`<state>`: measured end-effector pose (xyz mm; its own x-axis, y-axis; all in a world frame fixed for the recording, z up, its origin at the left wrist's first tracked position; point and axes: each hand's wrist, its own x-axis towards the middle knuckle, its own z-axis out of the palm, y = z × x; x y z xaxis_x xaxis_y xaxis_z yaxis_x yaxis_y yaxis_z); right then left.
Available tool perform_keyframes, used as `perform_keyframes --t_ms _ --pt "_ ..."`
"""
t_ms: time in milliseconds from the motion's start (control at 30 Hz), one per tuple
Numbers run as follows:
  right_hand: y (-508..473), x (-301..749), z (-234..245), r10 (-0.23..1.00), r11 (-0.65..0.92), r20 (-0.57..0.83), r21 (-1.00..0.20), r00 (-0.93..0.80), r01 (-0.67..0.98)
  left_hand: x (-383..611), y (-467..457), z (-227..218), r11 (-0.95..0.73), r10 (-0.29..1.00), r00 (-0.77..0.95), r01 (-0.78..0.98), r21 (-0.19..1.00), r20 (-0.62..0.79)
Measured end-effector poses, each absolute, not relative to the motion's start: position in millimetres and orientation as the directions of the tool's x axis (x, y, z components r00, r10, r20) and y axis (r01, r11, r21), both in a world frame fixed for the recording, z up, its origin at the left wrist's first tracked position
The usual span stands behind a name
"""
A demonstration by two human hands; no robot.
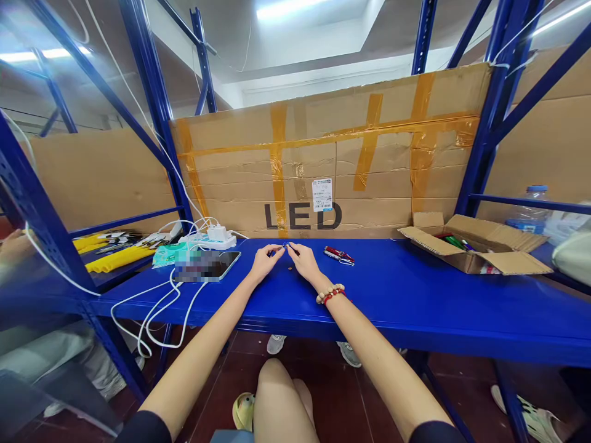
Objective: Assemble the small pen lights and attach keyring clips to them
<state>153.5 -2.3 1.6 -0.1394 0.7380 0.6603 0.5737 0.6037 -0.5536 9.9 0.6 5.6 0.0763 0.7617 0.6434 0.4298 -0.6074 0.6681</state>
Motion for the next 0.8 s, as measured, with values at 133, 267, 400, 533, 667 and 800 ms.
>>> perform_keyframes --t_ms 133,267,400,533,667,800 --pt "-1 153 1 0.728 0.614 0.67 -0.545 -0.144 0.571 10 1 5 -0.602 0.764 0.079 0.445 0.663 0.641" --pt "-2 154 1 0.713 0.63 0.677 -0.504 -0.181 0.591 9 2 5 -0.62 0.737 0.101 0.492 0.61 0.668" --pt "-7 155 2 0.691 0.651 0.683 -0.444 -0.238 0.616 8 2 3 -0.631 0.715 0.119 0.535 0.562 0.689" --pt "-12 155 6 0.703 0.619 0.671 -0.418 -0.233 0.665 8 2 0 -0.632 0.714 0.187 0.588 0.505 0.675" --pt "-17 154 11 0.772 0.503 0.611 -0.421 -0.174 0.755 6 3 -2 -0.645 0.712 0.291 0.63 0.432 0.639" --pt "-20 156 12 0.904 0.227 0.425 -0.37 -0.053 0.901 5 4 -1 -0.646 0.701 0.287 0.643 0.412 0.653"
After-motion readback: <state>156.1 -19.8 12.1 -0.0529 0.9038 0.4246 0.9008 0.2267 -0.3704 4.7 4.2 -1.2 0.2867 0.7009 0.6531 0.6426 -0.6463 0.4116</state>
